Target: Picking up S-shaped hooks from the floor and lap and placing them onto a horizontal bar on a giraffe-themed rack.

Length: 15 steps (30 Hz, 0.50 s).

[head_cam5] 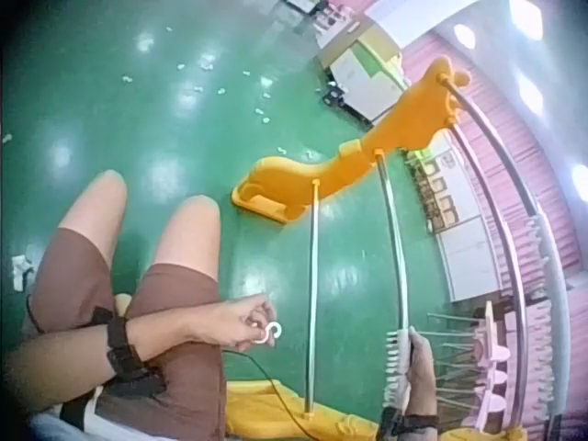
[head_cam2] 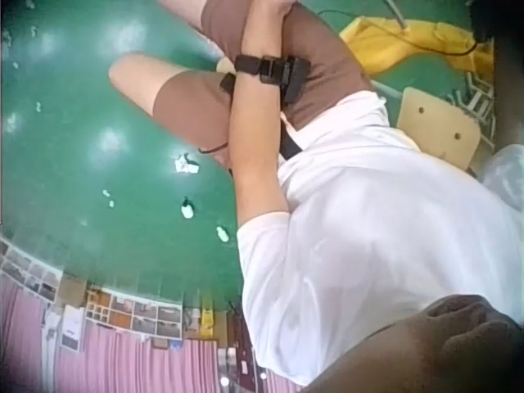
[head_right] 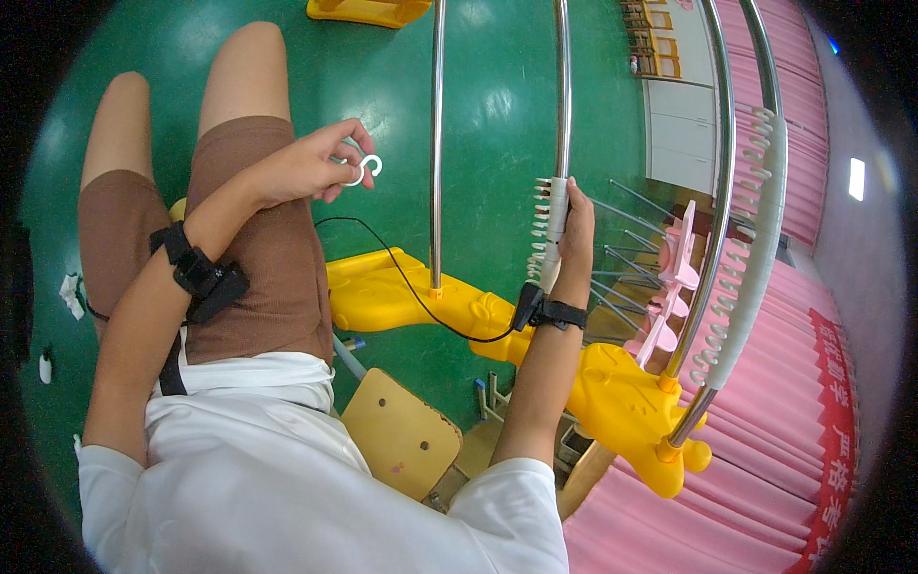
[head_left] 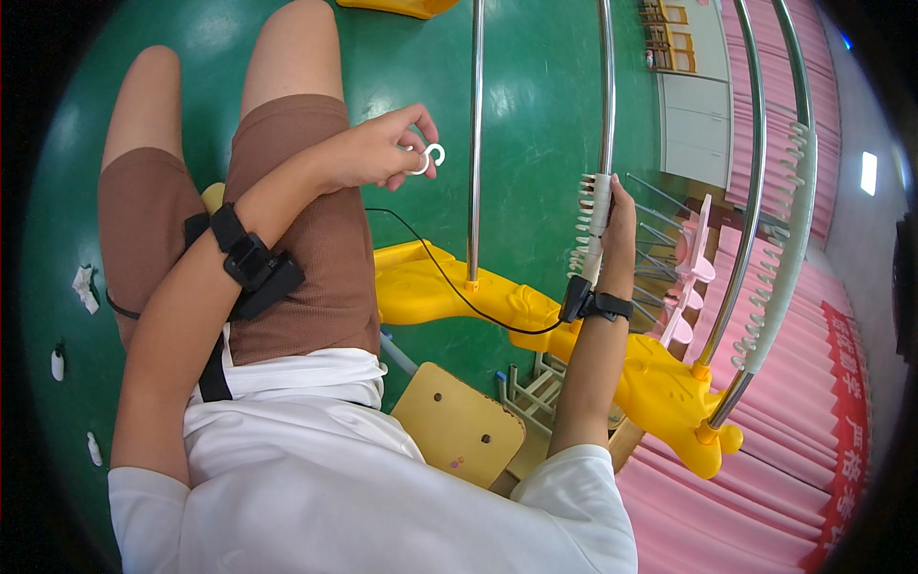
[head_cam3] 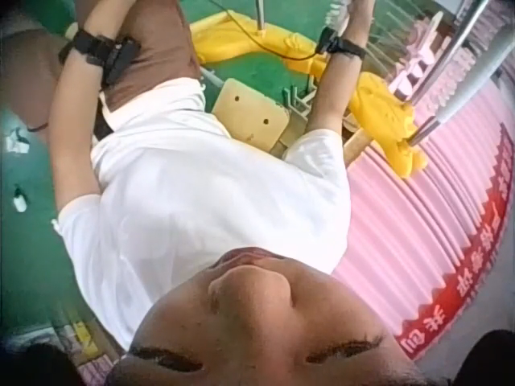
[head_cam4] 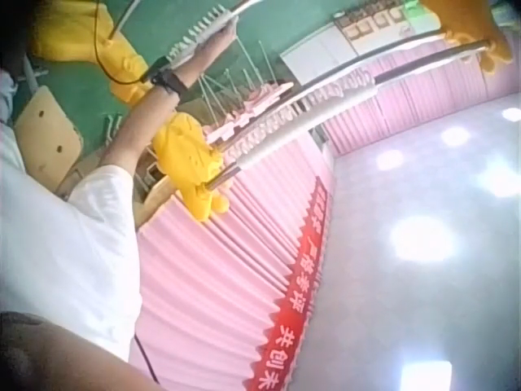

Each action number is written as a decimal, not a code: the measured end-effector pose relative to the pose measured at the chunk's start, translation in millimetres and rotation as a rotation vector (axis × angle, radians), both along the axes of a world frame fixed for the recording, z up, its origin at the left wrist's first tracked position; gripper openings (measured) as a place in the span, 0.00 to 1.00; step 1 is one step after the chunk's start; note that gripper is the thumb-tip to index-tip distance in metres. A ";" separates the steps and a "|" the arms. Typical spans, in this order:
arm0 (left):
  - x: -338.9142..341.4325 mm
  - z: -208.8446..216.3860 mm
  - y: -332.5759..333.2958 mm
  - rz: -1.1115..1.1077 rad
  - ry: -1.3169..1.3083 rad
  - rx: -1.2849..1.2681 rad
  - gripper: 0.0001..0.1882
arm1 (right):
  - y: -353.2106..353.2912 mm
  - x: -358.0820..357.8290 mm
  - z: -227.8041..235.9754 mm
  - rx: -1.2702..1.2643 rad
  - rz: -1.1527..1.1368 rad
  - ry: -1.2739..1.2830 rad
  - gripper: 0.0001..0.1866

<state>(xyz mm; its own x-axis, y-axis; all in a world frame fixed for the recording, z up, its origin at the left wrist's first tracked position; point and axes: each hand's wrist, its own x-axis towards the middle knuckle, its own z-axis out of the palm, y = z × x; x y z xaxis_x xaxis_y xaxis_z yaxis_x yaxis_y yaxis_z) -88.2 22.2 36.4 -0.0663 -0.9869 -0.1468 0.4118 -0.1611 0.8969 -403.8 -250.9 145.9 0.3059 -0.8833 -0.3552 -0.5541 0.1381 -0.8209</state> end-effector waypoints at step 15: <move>-0.3 -8.6 -4.5 -0.001 -0.078 -0.020 0.05 | 110.8 105.9 18.3 -1.108 0.632 0.413 0.22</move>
